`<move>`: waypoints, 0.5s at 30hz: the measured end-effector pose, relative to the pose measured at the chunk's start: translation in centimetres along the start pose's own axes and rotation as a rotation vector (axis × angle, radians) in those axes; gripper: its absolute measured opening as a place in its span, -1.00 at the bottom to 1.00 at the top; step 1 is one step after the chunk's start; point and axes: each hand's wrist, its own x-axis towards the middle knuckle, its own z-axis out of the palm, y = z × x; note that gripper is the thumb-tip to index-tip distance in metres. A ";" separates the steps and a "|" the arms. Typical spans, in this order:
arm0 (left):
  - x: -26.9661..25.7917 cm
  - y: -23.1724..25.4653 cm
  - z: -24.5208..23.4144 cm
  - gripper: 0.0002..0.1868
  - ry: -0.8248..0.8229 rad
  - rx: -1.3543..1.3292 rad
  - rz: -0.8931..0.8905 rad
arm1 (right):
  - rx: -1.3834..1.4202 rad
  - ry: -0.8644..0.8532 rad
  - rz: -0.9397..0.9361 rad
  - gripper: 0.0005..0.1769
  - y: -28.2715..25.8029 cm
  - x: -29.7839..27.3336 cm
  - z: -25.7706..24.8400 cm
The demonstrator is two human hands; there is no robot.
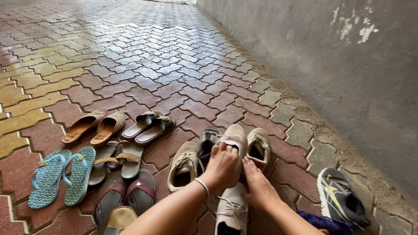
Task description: The person wipes several pairs of shoes with a cloth, then places them on a metal shoe rack. The person handles sneakers and sandals, wiping them individually and arranging them on the rack.
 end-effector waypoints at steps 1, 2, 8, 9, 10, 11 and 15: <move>-0.3 1.4 -0.1 -0.70 0.027 -0.010 0.010 | 0.014 0.000 0.011 0.39 0.6 -1.0 -0.4; -0.5 3.0 -0.1 -0.72 0.052 -0.024 0.023 | 0.026 0.000 0.026 0.41 1.3 -2.1 -0.8; -2.1 10.3 0.3 -0.73 0.076 -0.037 0.084 | 0.072 -0.062 0.161 0.41 4.2 -8.8 -3.5; -2.4 11.5 0.5 -0.73 0.052 -0.041 0.073 | 0.061 -0.093 0.174 0.41 4.6 -9.7 -3.9; -2.7 12.5 0.6 -0.70 0.044 -0.026 0.084 | 0.051 -0.125 0.187 0.41 4.9 -10.6 -4.1; -3.0 13.4 0.9 -0.68 0.036 -0.011 0.096 | 0.042 -0.158 0.200 0.41 5.3 -11.4 -4.2; -4.9 16.3 2.6 -0.52 0.036 0.016 0.135 | 0.055 -0.121 0.125 0.32 6.8 -13.7 -3.1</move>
